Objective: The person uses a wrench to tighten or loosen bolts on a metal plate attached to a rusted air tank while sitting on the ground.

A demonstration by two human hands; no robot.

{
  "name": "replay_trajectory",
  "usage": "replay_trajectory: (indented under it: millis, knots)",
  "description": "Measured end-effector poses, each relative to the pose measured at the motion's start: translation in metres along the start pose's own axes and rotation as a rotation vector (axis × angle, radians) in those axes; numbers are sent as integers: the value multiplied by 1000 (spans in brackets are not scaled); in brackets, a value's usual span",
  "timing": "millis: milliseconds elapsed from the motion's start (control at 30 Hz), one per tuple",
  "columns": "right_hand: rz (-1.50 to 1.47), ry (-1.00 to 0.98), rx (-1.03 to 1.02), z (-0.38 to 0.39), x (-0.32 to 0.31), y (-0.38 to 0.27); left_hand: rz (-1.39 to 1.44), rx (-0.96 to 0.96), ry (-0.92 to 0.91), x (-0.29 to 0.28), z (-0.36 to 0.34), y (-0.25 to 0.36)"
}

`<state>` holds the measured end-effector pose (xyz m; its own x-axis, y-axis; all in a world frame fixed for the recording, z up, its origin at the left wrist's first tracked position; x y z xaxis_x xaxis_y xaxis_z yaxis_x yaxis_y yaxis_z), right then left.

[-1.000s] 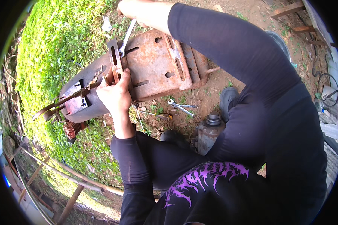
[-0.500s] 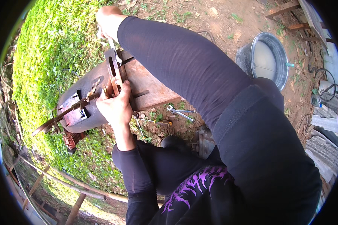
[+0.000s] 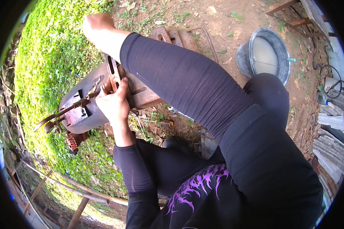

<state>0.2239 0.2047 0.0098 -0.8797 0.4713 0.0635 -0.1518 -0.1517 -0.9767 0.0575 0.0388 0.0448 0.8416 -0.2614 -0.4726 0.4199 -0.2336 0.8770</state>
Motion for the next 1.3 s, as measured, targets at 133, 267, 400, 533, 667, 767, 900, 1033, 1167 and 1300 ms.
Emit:
replay_trajectory:
  millis: [133,267,400,533,667,767,900,1033,1167,1300]
  knots:
    - [610,-181,-27,-2,7,-9,46,9,-15,-5,0,-9]
    - [9,-95,452,-5,-19,14,26,-1,12,-1,0,-4]
    - [185,-179,341,18,-2,10,6,-19,4,-6,1,-5]
    - [86,-149,41,5,-2,15,9,-4,22,-2,2,-5]
    - [26,-20,-68,17,-2,7,20,52,30,-5,2,-4]
    - [155,-62,98,8,-3,1,-41,53,20,-3,2,3]
    - [816,-172,35,-31,-6,-15,-10,40,3,-2,0,5]
    - [149,232,191,-28,-35,22,18,56,38,0,1,4]
    - [-610,672,289,44,-50,53,-3,2,25,-9,5,-10]
    - [-736,756,27,105,-79,23,2,-18,-1,-3,2,-6]
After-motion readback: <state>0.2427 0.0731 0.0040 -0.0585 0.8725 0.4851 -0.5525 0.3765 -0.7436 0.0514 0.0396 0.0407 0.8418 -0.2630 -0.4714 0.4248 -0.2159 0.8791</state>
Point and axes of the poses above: each hand's wrist, its own z-axis away from the middle knuckle, its own x-axis out of the palm, y = z × x, the point moved 7 cm from there along -z, towards the middle knuckle, and after that the axes turned 6 degrees about x, right-handed, at the moved point
